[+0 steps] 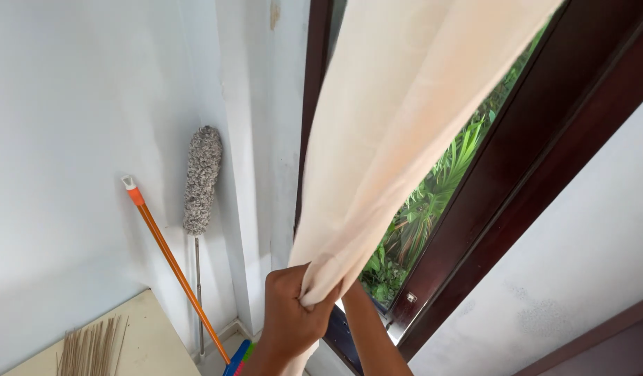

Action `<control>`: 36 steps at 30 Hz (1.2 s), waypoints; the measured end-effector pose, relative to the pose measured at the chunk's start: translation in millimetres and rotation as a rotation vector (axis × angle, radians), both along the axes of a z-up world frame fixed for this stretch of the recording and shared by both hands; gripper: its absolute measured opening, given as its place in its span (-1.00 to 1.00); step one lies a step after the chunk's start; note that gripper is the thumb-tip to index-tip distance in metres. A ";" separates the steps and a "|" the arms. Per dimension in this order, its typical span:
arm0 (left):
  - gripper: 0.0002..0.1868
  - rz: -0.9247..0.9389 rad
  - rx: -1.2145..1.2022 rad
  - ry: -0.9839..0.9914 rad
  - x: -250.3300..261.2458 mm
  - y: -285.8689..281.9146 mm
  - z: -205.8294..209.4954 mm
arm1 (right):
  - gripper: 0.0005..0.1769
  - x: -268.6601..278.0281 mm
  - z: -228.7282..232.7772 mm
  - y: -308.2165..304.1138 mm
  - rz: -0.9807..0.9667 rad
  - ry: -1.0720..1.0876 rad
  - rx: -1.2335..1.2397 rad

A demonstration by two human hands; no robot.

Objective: The person uses a long metal rod to adjust and gather a beige curtain, then secures it with a fabric tie-back. They then use a feather duster to clean the curtain fabric and the adjacent window frame.

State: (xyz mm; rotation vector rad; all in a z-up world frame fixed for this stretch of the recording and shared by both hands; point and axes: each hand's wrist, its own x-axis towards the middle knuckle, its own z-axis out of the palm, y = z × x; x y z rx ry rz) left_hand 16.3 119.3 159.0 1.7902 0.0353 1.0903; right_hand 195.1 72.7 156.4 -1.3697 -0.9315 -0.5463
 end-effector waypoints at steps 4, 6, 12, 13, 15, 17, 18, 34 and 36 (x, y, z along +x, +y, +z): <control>-0.79 -0.090 -0.029 0.069 2.7 -3.4 4.8 | -0.56 3.1 10.6 -4.9 0.030 0.078 -0.018; -0.75 -0.112 -0.102 0.160 7.0 -6.4 2.4 | -0.58 5.4 1.8 -7.2 0.059 0.114 -0.045; -0.60 -0.288 0.040 0.259 32.3 -31.9 -21.0 | -0.63 16.3 -76.9 -31.0 0.114 0.240 -0.118; -0.56 -0.314 0.107 0.233 33.6 -36.7 -20.3 | -0.64 18.1 -96.5 -37.8 0.117 0.264 -0.131; -0.50 -0.348 0.167 0.211 36.1 -40.8 -21.6 | -0.65 23.9 -142.0 -51.1 0.120 0.315 -0.154; -0.41 -0.266 0.243 0.167 41.1 -39.3 -23.7 | -0.67 33.2 -191.1 -66.9 0.120 0.362 -0.176; -0.41 -0.273 0.238 0.167 44.3 -39.8 -23.3 | -0.67 34.9 -209.8 -77.0 0.120 0.383 -0.187; -0.67 -0.595 0.137 0.210 52.3 -69.0 -45.5 | -0.76 -11.2 -381.7 -208.4 0.108 0.771 -0.317; -0.68 -0.557 0.130 0.236 51.8 -58.7 -47.5 | -0.77 -9.8 -373.5 -199.0 0.135 0.818 -0.335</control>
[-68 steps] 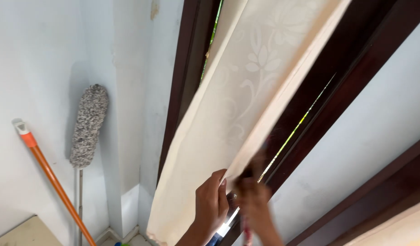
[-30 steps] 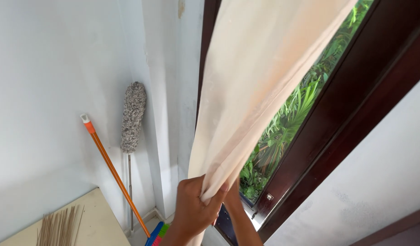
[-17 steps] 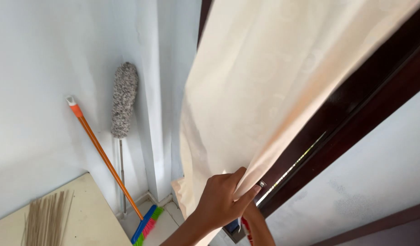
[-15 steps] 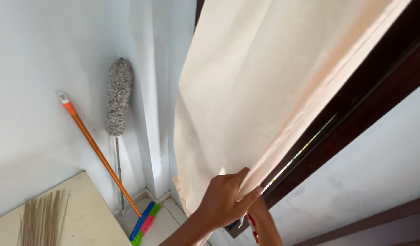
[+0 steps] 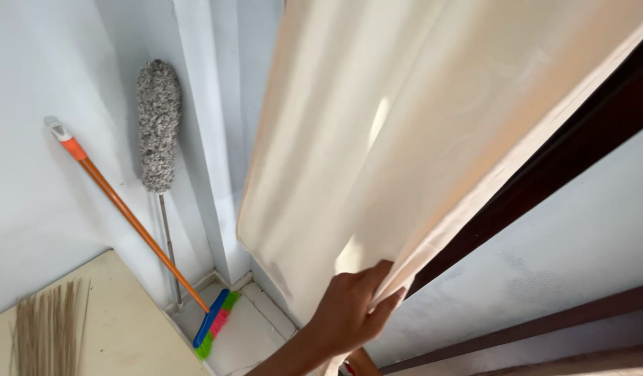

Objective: The person uses a long metal rod to adjust and gather a beige curtain, then secures it with a fabric tie-back. They then use a feather duster to clean the curtain fabric and the adjacent window frame.

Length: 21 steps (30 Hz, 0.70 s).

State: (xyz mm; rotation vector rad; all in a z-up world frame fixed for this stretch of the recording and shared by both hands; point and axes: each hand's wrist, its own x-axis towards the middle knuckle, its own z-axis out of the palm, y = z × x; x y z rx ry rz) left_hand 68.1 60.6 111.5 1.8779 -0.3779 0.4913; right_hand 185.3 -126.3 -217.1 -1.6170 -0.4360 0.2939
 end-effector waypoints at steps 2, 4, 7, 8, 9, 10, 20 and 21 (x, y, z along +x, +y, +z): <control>-0.68 0.104 0.013 -0.024 -1.8 8.6 -12.0 | -0.77 -4.9 12.3 9.2 0.022 0.062 -0.015; -0.67 0.177 0.011 -0.061 -9.4 18.6 -16.7 | -0.77 -0.8 45.2 21.4 0.041 0.122 -0.034; -0.64 0.276 0.017 -0.095 -20.1 26.8 -25.8 | -0.78 -19.3 85.6 30.9 0.079 0.189 0.190; -0.63 0.304 0.024 -0.092 -23.7 28.5 -29.0 | -0.79 -26.8 97.6 32.4 0.104 0.214 0.432; -0.63 0.303 0.024 -0.079 -25.6 29.1 -31.7 | -0.79 -31.5 91.0 31.3 0.100 0.228 0.431; -0.60 0.294 0.028 -0.030 -27.3 29.6 -34.3 | -0.77 -36.3 84.5 30.2 0.091 0.236 0.400; -0.51 0.331 0.104 0.122 -48.5 26.8 -62.9 | -0.59 -91.8 25.9 13.9 0.008 0.304 0.071; -0.51 0.323 0.107 0.128 -48.3 27.5 -65.9 | -0.57 -94.8 20.6 12.9 -0.002 0.306 0.042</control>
